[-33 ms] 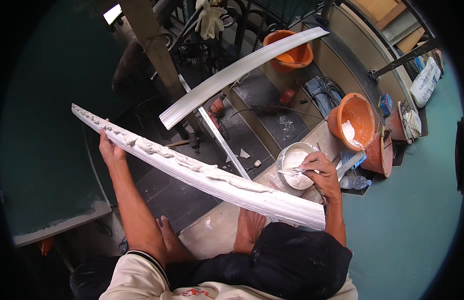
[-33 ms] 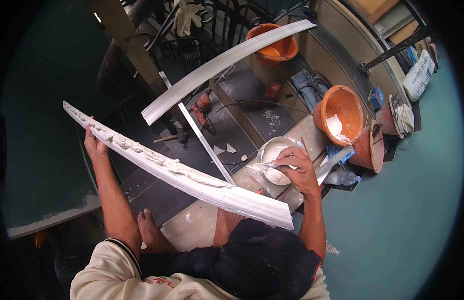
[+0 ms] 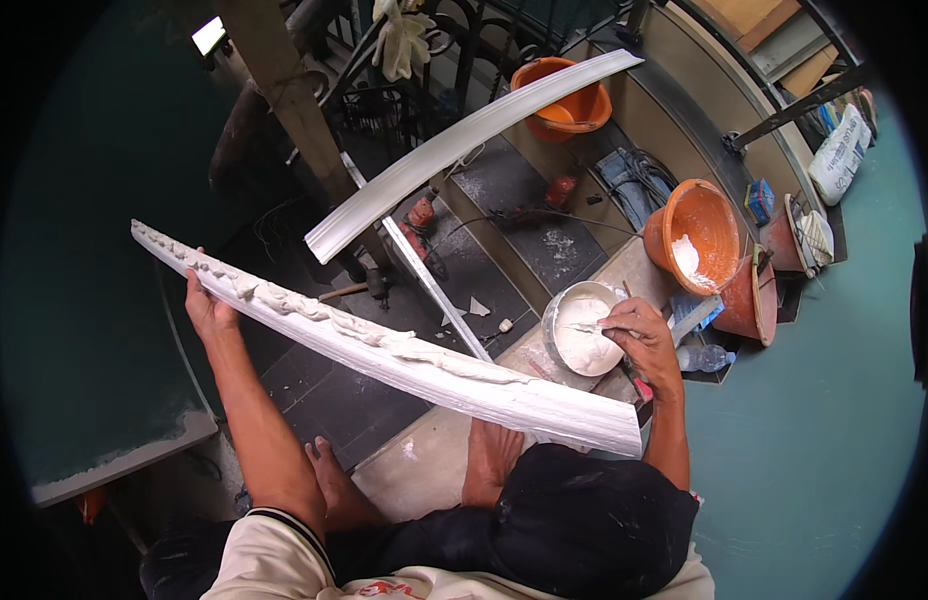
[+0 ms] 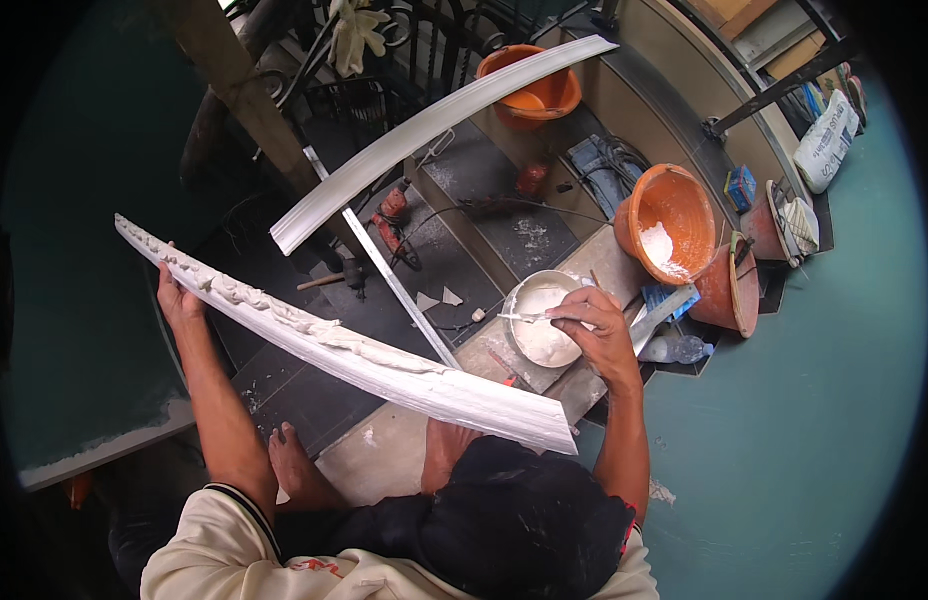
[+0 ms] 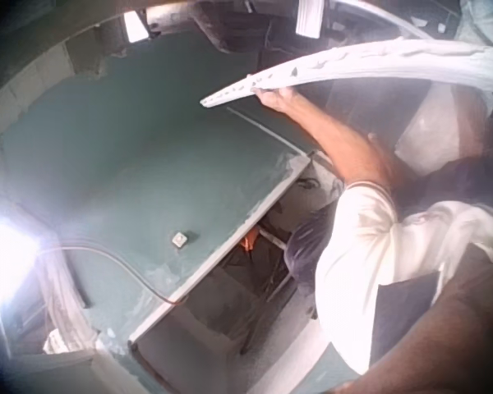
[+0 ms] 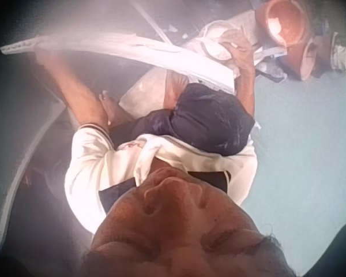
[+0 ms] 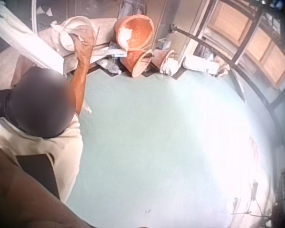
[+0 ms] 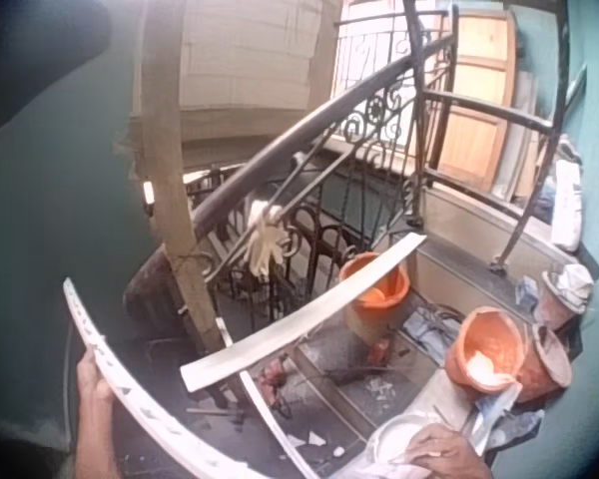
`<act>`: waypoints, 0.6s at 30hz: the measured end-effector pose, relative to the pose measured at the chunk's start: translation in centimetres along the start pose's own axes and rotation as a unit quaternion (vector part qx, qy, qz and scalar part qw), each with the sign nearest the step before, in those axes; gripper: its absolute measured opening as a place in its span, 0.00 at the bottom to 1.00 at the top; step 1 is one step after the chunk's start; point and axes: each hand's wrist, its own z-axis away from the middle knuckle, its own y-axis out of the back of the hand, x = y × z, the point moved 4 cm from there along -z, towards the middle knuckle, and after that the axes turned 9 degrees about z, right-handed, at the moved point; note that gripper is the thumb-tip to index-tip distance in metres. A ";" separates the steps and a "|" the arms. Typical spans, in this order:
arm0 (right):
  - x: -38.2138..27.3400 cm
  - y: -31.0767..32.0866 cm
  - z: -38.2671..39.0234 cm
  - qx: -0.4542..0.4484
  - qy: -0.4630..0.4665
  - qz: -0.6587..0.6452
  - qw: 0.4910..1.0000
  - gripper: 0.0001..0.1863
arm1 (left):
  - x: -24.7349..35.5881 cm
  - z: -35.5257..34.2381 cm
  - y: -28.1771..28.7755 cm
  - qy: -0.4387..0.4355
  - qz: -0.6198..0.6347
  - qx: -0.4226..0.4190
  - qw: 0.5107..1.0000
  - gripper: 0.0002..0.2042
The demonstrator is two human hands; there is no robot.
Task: The person applies white plaster to a long, curved decorative molding using a trowel. They scoop plaster from a bowl and spread it along the molding's surface, working on a spiral staircase.
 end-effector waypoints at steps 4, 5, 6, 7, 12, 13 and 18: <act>4.0 1.7 -0.6 -0.106 -0.081 0.396 0.908 0.08 | 4.0 -3.8 4.8 0.026 -0.021 -0.034 0.999 0.23; 5.2 0.8 -1.0 -0.120 -0.058 0.484 0.865 0.10 | 5.2 -4.9 6.2 0.036 -0.028 -0.036 0.998 0.23; 6.2 -0.2 -1.4 -0.136 -0.038 0.568 0.811 0.11 | 5.5 -5.3 6.9 0.035 -0.048 -0.024 0.998 0.22; 6.7 -1.0 -1.8 -0.144 -0.027 0.597 0.789 0.11 | 4.9 -5.2 6.9 0.028 -0.062 -0.008 0.998 0.22; 3.5 -5.9 -5.0 -0.231 0.023 0.604 0.762 0.11 | 6.9 -5.1 8.0 0.007 -0.054 0.007 0.999 0.21; 3.1 -6.3 -5.2 -0.232 0.027 0.592 0.771 0.10 | 7.1 -5.0 8.0 0.004 -0.056 0.013 0.998 0.21; 4.0 -6.3 -6.1 -0.240 0.000 0.508 0.827 0.12 | 8.2 -4.7 8.9 0.001 -0.080 0.002 0.997 0.21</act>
